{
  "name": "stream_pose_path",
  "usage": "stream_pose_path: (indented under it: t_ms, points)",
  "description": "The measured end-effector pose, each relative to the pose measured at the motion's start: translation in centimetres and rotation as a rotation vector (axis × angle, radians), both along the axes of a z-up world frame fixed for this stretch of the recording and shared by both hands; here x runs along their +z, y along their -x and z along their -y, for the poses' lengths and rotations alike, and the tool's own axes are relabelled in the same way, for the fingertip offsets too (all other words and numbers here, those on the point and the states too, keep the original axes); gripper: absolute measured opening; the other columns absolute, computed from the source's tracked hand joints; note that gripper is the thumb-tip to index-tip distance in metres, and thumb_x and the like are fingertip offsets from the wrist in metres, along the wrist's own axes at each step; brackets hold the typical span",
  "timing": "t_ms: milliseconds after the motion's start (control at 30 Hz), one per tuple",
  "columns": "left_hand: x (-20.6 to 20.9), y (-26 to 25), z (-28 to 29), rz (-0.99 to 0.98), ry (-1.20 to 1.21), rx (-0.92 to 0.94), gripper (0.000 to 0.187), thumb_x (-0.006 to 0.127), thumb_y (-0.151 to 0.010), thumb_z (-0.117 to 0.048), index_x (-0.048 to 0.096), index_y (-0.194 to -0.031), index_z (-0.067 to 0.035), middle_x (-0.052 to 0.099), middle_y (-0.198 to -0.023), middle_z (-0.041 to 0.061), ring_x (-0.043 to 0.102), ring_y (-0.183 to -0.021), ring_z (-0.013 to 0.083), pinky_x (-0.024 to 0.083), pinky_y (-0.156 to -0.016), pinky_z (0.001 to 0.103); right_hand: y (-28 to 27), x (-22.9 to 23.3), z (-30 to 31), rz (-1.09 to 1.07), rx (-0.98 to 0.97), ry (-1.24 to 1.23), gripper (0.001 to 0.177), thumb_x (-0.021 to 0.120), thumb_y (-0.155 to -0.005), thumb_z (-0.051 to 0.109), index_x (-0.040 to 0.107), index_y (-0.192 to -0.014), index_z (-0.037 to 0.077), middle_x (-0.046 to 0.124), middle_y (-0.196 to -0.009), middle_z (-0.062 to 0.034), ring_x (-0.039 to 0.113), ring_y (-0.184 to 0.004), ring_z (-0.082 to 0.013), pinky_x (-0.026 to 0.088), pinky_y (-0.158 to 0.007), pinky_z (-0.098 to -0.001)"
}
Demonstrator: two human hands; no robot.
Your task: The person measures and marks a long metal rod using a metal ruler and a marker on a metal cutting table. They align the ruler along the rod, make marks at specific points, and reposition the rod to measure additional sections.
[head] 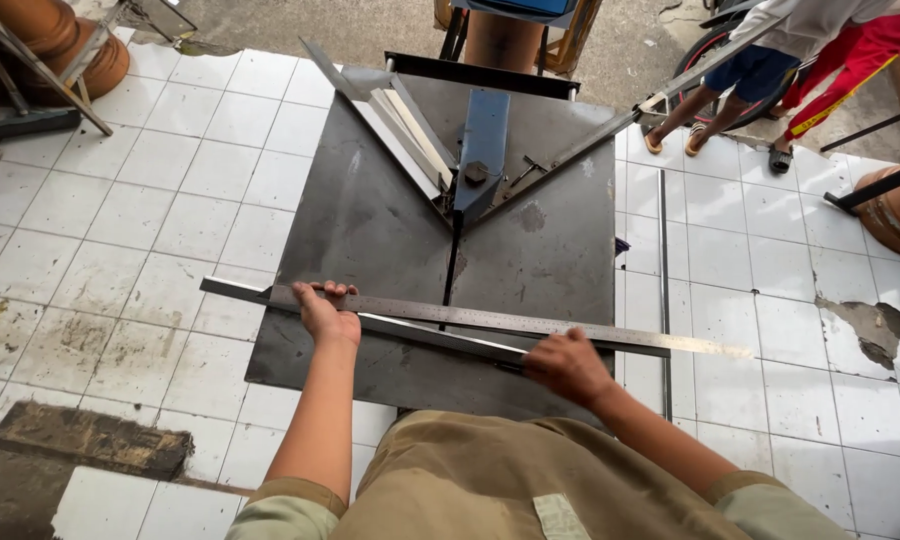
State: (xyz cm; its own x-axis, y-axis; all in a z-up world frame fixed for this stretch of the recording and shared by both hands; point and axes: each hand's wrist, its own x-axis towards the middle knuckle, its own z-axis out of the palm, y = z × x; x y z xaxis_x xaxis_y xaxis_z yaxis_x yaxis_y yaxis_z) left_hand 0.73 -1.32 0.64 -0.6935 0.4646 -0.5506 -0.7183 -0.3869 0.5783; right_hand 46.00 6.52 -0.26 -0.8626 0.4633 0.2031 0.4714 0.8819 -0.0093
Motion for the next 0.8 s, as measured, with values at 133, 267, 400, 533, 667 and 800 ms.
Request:
stream_pose_path:
  t_ms: [133, 267, 400, 533, 667, 800]
  points:
    - [0.4, -0.2, 0.2, 0.014, -0.028, -0.006, 0.039, 0.042, -0.118, -0.057, 0.053, -0.096, -0.027, 0.052, -0.081, -0.006, 0.062, -0.074, 0.0132, 0.062, -0.088, 0.039, 1.0, -2.9, 1.7, -0.038, 0.058, -0.146, 0.012, 0.078, -0.094, 0.046, 0.075, -0.102, 0.038, 0.076, -0.085, 0.0109, 0.067, -0.084, -0.0156, 0.047, -0.086, -0.0432]
    - [1.4, -0.4, 0.2, 0.035, -0.072, -0.021, 0.039, 0.045, -0.117, -0.060, 0.055, -0.096, -0.028, 0.053, -0.082, -0.007, 0.063, -0.076, 0.0133, 0.062, -0.091, 0.039, 0.8, -5.9, 1.4, 0.039, 0.059, -0.164, 0.009, 0.079, -0.090, 0.039, 0.078, -0.099, 0.036, 0.079, -0.084, 0.0095, 0.066, -0.081, -0.0166, 0.047, -0.077, -0.0417]
    - [1.7, -0.5, 0.0, 0.045, -0.099, -0.023, 0.041, 0.045, -0.116, -0.061, 0.057, -0.096, -0.027, 0.054, -0.082, -0.007, 0.063, -0.077, 0.0132, 0.062, -0.092, 0.039, 1.0, -7.5, 0.9, 0.106, 0.065, -0.123, 0.002, 0.076, -0.094, 0.032, 0.078, -0.095, 0.032, 0.078, -0.086, 0.0066, 0.065, -0.080, -0.0215, 0.047, -0.065, -0.0414]
    - [1.6, -0.7, 0.3, 0.052, -0.100, -0.018, 0.041, 0.045, -0.116, -0.062, 0.057, -0.096, -0.028, 0.053, -0.082, -0.007, 0.062, -0.077, 0.0126, 0.061, -0.093, 0.039, 2.1, -6.3, 1.9, 0.220, 0.115, -0.096, 0.005, 0.076, -0.094, 0.029, 0.075, -0.097, 0.032, 0.074, -0.088, 0.0075, 0.064, -0.083, -0.0213, 0.050, -0.064, -0.0388]
    - [1.3, -0.8, 0.7, 0.071, -0.102, -0.019, 0.041, 0.044, -0.116, -0.062, 0.056, -0.097, -0.028, 0.055, -0.084, -0.007, 0.063, -0.078, 0.0137, 0.061, -0.092, 0.041, 2.5, -3.4, 2.9, 0.238, -0.089, 0.148, 0.028, 0.079, -0.097, 0.035, 0.069, -0.123, 0.028, 0.075, -0.095, 0.0052, 0.075, -0.087, -0.0200, 0.061, -0.065, -0.0343]
    - [1.3, -0.9, 0.9, 0.083, -0.120, -0.007, 0.040, 0.044, -0.117, -0.060, 0.056, -0.098, -0.027, 0.056, -0.084, -0.006, 0.063, -0.078, 0.0141, 0.061, -0.094, 0.041, 2.7, -1.1, 3.2, 0.257, -0.053, 0.059, 0.034, 0.081, -0.096, 0.031, 0.070, -0.129, 0.028, 0.069, -0.103, 0.0033, 0.072, -0.088, -0.0206, 0.064, -0.064, -0.0323]
